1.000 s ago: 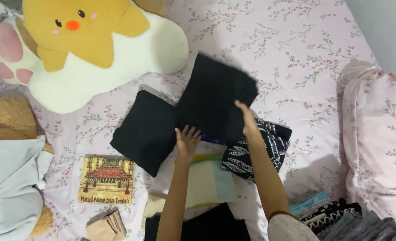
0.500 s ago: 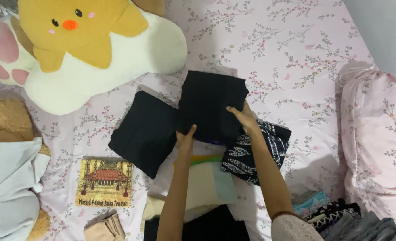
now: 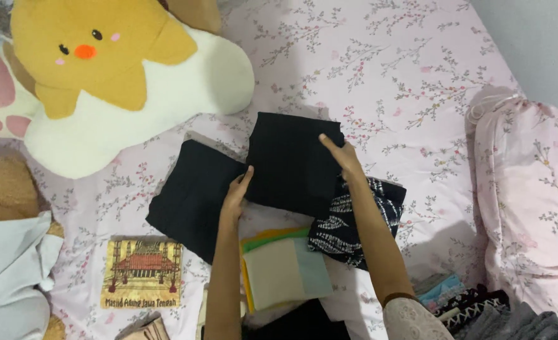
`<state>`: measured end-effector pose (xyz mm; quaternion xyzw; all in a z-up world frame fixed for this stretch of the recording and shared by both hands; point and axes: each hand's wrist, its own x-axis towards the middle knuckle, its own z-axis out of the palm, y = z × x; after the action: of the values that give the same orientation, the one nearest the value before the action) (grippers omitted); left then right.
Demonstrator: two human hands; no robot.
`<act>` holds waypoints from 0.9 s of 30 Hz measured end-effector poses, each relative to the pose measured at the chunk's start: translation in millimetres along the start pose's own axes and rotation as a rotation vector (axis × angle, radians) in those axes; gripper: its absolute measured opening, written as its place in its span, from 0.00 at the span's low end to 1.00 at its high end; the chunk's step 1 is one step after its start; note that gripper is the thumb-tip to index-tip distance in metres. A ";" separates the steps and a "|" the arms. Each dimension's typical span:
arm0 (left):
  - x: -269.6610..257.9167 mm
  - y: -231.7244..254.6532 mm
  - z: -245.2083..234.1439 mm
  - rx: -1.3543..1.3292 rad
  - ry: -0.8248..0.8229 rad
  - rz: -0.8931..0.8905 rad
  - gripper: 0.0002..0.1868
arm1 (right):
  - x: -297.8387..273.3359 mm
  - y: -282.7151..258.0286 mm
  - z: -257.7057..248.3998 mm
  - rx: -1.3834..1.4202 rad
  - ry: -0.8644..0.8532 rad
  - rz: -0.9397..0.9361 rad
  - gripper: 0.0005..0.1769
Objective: Sorting and stacking various items of folded clothing on a bed.
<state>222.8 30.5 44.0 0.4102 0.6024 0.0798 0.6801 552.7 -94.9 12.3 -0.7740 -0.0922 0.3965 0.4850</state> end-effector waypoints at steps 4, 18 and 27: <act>-4.0 23.9 -1.6 0.001 -0.109 -0.080 0.61 | -46.6 -39.4 2.1 0.159 -0.156 -0.046 0.47; 14.7 -6.4 10.0 0.021 -0.181 0.229 0.67 | -51.5 -26.0 -2.5 0.449 -0.231 0.020 0.44; -26.4 86.0 8.9 0.332 -0.137 -0.140 0.60 | -7.9 22.7 6.9 0.313 -0.175 -0.143 0.42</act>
<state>257.0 66.4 119.6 0.4785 0.5867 -0.0964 0.6462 537.1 -106.0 -3.7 -0.6432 -0.1260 0.4364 0.6164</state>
